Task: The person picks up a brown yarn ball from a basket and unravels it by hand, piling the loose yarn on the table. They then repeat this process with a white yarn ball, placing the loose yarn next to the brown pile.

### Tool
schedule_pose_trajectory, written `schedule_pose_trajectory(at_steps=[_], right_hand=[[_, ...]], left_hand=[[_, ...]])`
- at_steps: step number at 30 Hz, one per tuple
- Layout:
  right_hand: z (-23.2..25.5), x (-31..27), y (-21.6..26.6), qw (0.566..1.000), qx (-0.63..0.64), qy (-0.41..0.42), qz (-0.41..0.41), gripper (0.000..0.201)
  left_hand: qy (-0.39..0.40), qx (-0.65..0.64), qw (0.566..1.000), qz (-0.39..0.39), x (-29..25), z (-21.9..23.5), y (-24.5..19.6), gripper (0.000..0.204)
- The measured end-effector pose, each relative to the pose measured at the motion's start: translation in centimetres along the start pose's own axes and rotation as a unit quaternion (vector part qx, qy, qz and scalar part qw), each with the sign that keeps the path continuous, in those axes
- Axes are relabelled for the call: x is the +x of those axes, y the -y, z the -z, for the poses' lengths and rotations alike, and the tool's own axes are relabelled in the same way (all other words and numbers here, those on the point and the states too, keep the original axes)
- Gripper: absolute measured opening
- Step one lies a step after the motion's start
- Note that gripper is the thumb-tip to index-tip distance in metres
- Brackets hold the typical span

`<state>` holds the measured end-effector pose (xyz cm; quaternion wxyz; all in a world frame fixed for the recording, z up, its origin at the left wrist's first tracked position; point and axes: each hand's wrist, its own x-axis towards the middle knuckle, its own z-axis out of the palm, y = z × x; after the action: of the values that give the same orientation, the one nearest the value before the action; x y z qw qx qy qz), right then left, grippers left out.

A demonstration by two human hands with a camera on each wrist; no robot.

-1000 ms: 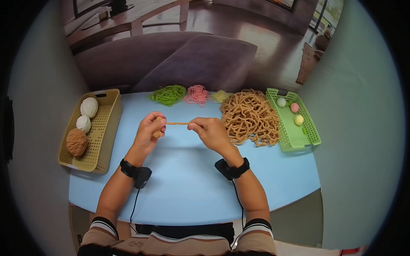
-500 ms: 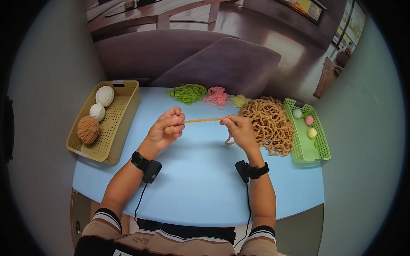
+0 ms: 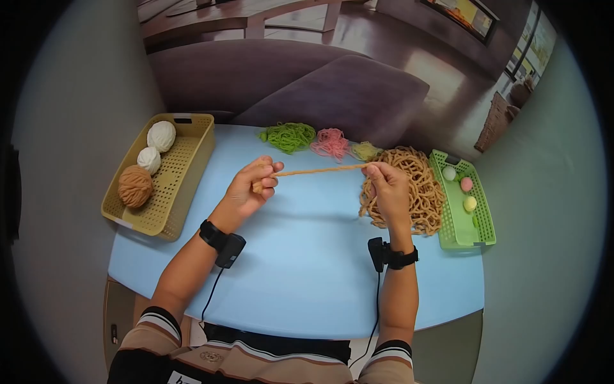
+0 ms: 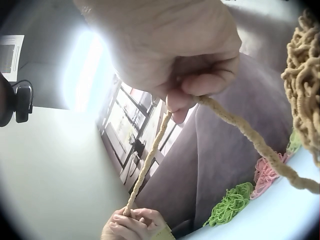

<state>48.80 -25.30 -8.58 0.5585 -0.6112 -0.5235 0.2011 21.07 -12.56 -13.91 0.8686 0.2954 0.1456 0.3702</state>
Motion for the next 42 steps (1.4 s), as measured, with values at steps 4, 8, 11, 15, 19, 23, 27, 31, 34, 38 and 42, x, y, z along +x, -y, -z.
schedule_pose_trajectory(at_steps=[4,8,11,15,19,23,27,31,34,38,42], right_hand=[[0.3,0.3,-1.0,1.0,-0.014,-0.008,-0.013,0.029],[2.4,0.8,-1.4,0.999,0.0,-0.042,-0.021,0.028],[2.9,0.6,-0.5,0.99,-0.033,-0.131,0.036,0.027],[4.3,0.2,0.9,0.951,-0.035,-0.263,0.162,0.024],[5.0,0.6,1.4,0.857,-0.241,-0.327,0.317,0.023],[6.7,1.4,-1.9,0.9,-0.301,-0.255,0.188,0.024],[6.0,0.6,-3.0,0.9,-0.421,-0.103,0.042,0.041],[-1.4,-0.6,0.1,0.985,-0.14,0.104,-0.02,0.057],[-7.6,-3.5,2.0,0.963,-0.069,0.26,-0.037,0.056],[-7.0,-2.5,0.3,0.965,-0.049,0.255,-0.02,0.026],[-3.8,-1.6,1.1,0.979,-0.027,0.196,-0.048,0.021]], left_hand=[[0.113,-0.085,0.99,0.009,-0.3,0.8,-0.8,0.02],[0.153,-0.091,0.984,-0.019,-0.3,0.8,-1.4,0.023],[0.142,-0.099,0.984,-0.033,-0.3,0.9,-1.3,0.022],[0.105,-0.128,0.983,-0.081,0.1,2.3,-2.2,0.021],[0.143,-0.096,0.983,-0.061,0.0,1.8,-1.9,0.021],[0.042,-0.019,0.996,-0.082,0.0,0.6,-1.0,0.024],[0.005,0.14,0.988,-0.072,0.4,0.3,0.5,0.028],[0.06,0.172,0.983,-0.005,0.1,-0.3,1.4,0.028],[0.091,0.151,0.984,0.021,-0.3,-0.9,1.9,0.025],[0.098,0.119,0.988,0.021,-0.7,-1.2,1.0,0.03],[0.161,-0.011,0.987,0.018,-0.7,-0.1,0.8,0.033]])
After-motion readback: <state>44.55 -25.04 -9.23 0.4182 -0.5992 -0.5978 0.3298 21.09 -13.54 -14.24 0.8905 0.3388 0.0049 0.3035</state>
